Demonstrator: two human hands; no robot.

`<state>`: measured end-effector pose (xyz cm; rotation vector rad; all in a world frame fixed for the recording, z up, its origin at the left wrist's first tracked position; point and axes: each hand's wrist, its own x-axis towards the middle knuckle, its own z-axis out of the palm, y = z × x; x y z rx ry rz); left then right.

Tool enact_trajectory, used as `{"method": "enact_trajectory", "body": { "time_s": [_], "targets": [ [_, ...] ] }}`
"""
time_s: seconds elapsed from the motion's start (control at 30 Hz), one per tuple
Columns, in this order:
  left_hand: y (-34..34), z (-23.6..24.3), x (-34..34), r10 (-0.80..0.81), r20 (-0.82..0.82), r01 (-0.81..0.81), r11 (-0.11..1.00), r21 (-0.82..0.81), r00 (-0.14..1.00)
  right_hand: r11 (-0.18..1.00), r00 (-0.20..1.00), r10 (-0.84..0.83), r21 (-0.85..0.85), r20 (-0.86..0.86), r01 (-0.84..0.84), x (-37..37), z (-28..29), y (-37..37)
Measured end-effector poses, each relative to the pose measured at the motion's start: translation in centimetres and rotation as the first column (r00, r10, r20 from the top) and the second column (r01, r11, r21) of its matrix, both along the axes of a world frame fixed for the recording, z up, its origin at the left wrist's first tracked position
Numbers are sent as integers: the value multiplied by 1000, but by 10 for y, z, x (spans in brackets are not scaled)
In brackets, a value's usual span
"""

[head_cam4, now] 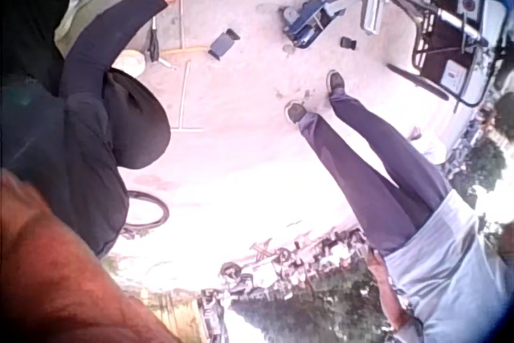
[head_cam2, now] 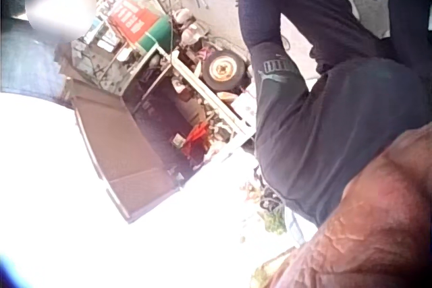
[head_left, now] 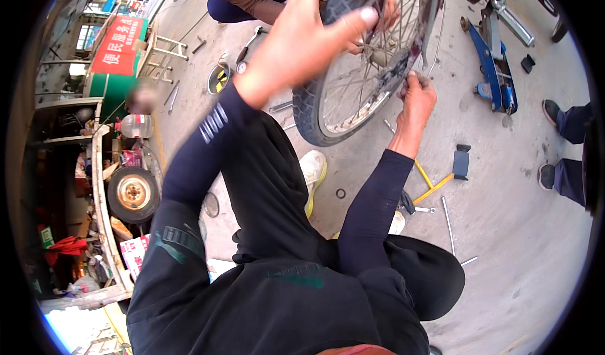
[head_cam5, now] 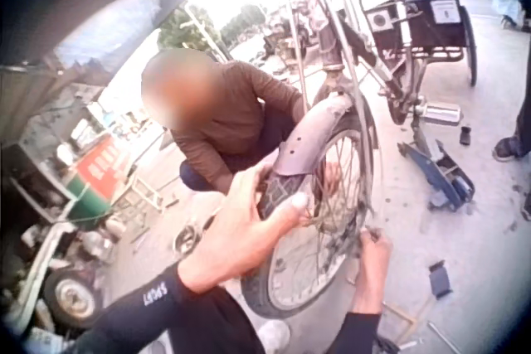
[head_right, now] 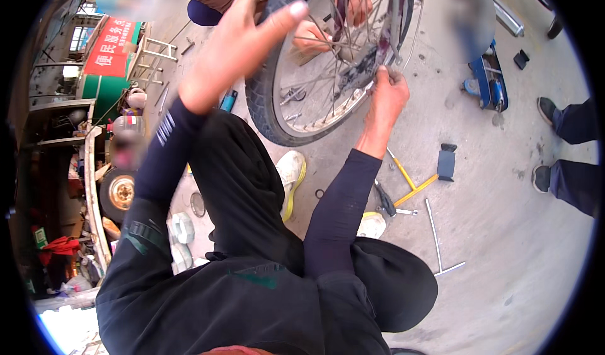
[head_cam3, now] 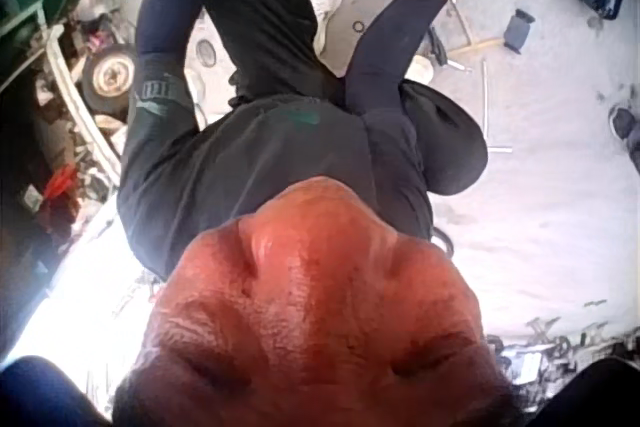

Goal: The person is sitting on the ground repairing a bicycle wheel. They use a screwdriver to adjust the hub and brake components while another person holds the wheel steady. The person also uses a wrench to tighten nuts on the axle.

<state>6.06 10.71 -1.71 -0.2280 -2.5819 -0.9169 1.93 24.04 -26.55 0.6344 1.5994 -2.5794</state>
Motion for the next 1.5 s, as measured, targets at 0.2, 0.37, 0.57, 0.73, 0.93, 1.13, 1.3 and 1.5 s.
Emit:
{"method": "enact_trajectory", "body": {
  "time_s": [0.2, 0.37, 0.57, 0.73, 0.93, 1.13, 1.3, 1.5],
  "targets": [
    [38, -72, 99, -152, -187, 81, 936, -343, 971, 987, 994, 95, -134, 55, -87, -8, -5, 11],
    [65, -109, 96, -137, -67, 152, 931, 331, 988, 978, 988, 153, -141, 5, -151, -7, -6, 31],
    [66, -170, 115, -101, 341, -158, 740, 654, 935, 956, 941, 289, 111, -176, -273, 15, -33, 28],
    [70, -173, 103, -75, 301, -225, 501, 836, 951, 868, 845, 383, 459, -374, -190, 28, -38, 65],
    [48, -168, 93, -260, 354, -265, 323, 909, 898, 919, 840, 356, 317, -409, -235, 30, -87, 118],
    [46, -189, 120, -405, 348, -159, 431, 888, 845, 915, 798, 73, -358, 599, 185, -19, 0, 68],
    [49, -197, 111, -407, 362, -227, 342, 912, 839, 901, 917, 383, -266, 113, -343, 19, 73, -5],
    [48, -192, 70, -431, 387, -426, 7, 905, 815, 653, 841, 473, 746, -263, -134, 49, 22, 20]
  ]
}}
